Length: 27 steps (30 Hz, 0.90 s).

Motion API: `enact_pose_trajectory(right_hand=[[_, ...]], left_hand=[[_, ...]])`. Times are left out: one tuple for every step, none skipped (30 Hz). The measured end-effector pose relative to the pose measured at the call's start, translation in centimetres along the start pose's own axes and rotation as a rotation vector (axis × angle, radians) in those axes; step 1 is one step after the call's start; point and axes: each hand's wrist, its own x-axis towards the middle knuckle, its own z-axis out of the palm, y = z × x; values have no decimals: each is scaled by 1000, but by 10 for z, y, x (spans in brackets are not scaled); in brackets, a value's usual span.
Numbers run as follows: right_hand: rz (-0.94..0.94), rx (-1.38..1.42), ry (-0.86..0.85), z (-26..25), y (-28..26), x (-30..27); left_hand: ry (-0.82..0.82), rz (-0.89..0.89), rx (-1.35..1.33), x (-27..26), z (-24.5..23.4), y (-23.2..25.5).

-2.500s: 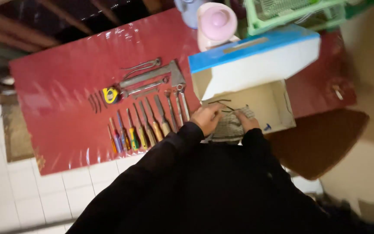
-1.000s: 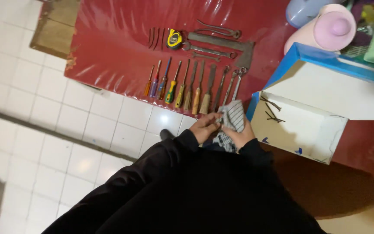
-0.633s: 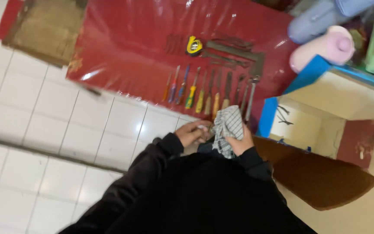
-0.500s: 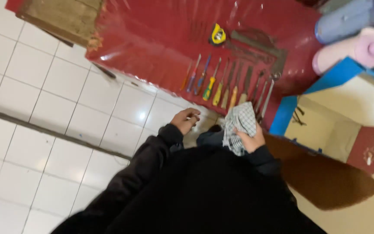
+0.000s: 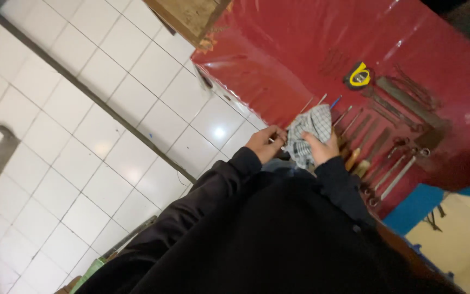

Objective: The person repeatedly picks up small metal rods from a red table, places them into a white box, and wipes the table surface with a cloth. The person handles the rods one at a time and continues wiping the table throughout the clip.

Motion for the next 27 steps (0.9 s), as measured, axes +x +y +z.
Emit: enact_pose_trajectory(right_hand=[[-5,11,-7,4,-8,17],[12,1,-13,8,-16,35],[29,-10,-19,11,-23,53],[43,-7,-25,6,-18,58],[27,-9,-37,1,-14,63],[-6,-11,-37,-2,-13,77],[-10,-8,-29,-9,-13,87],[-37,37,-17,-16,-11,92],[-64,82,-4,-23,-8,97],[-57,85,8,-31,-8,98],[-16,90,34,-38,-9,98],[19,94,70,-47,-12,102],[19,97,91,-54,-10,105],[67,87,124,-63,-7,105],[115,78,156,-70,-4,104],[116,78,199,-74,4,102],[131,108,231,-77,12,101],[157,134,273,-82,18,94],[169,130,327,-85,20,88],[181,130,355,-87,22,81],[192,129,383,-88,22,73],[195,127,421,-90,32,66],[170,56,434,-91,40,59],[138,-13,445,-91,49,60],[134,-12,482,-85,49,60],[175,-8,519,-76,50,53],[216,-2,556,-65,52,45]], left_hand=[[9,0,10,5,-9,4],[3,-4,16,11,-17,7],[-4,-9,22,18,-25,11],[-3,-24,21,23,-27,8],[69,27,4,27,-30,5],[134,99,-7,41,-37,6],[128,104,-2,50,-40,10],[166,42,4,53,-40,12],[205,-21,12,57,-41,14],[192,-24,17,65,-41,8],[206,45,115,72,-41,2],[211,127,213,85,-41,-1],[192,134,218,95,-41,1],[128,93,234,105,-39,1],[64,52,251,115,-38,1],[24,68,256,130,-38,3],[-2,-58,269,144,-38,6],[-42,-191,284,157,-33,8],[-97,-182,291,179,-34,4],[-41,-110,459,198,-32,-2],[16,-26,621,216,-30,-7],[-19,-8,623,231,-31,-5],[-20,-5,635,245,-31,-1],[-15,5,650,267,-33,4],[-43,30,656,283,-31,13],[-29,-68,717,290,-31,17],[-14,-165,779,297,-29,20]])
